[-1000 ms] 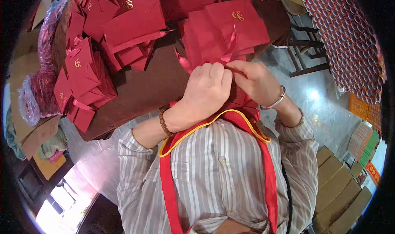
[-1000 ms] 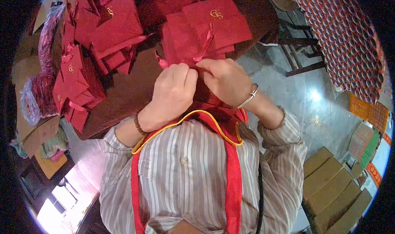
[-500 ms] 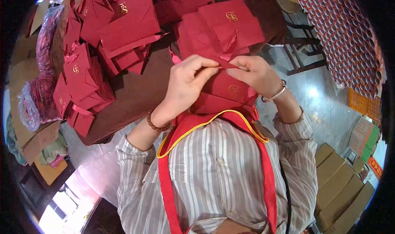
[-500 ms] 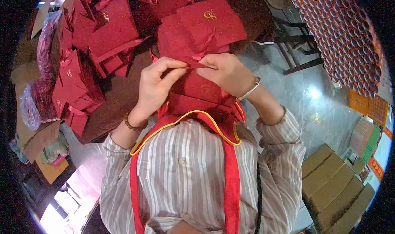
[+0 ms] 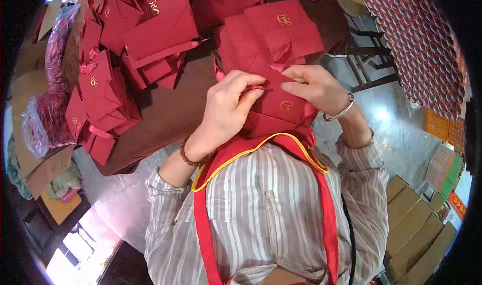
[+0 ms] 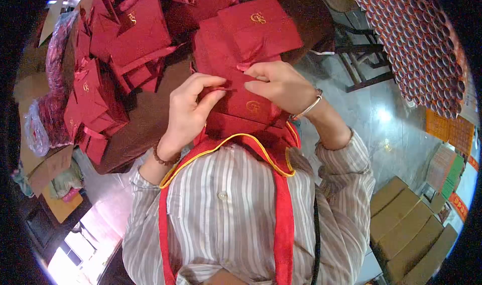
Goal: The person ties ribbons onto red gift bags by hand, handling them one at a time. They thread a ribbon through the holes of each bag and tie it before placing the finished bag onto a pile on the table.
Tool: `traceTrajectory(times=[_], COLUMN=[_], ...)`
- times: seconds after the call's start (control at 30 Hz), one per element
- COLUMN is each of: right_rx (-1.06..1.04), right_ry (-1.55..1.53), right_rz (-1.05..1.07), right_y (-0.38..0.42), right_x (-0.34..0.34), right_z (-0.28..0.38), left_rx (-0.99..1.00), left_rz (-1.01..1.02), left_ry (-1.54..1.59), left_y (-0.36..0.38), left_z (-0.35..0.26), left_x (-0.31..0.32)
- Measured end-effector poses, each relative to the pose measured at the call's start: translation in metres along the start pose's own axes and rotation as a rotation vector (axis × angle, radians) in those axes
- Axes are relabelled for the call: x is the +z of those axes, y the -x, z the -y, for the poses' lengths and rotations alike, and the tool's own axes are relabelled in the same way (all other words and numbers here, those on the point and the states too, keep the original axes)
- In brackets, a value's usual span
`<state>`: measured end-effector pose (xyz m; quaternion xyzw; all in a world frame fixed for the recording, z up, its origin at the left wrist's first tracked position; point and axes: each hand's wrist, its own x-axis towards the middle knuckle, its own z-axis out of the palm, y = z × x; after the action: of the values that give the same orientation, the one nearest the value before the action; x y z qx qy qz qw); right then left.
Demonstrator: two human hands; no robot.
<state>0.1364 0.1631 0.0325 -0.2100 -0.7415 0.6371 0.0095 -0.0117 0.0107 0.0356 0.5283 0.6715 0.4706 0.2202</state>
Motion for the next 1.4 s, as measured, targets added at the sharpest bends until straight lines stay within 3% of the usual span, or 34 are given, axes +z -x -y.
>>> traceTrajectory(times=[0.43,0.63,0.93,1.13,1.4], right_rx=[-0.006,-0.066,-0.024,-0.023,0.068], right_ry=[0.094,0.092,0.067,0.026,-0.017], right_rz=[-0.032,-0.079,-0.057,0.001,-0.016], right_y=[0.003,0.003,0.006,0.007,0.005], right_x=[0.003,0.007,0.006,0.007,0.013], right_z=[0.01,-0.001,0.005,0.001,0.013], left_rx=[0.292,0.287,0.186,0.207,0.194], left_rz=[-0.048,0.05,-0.03,0.033,-0.037], left_ry=[-0.279,-0.4,-0.094,-0.181,-0.199], left_y=[-0.006,-0.004,-0.007,-0.008,0.0], left_z=[0.005,0.002,0.005,-0.001,-0.001], left_x=[0.019,0.015,0.02,0.011,0.013])
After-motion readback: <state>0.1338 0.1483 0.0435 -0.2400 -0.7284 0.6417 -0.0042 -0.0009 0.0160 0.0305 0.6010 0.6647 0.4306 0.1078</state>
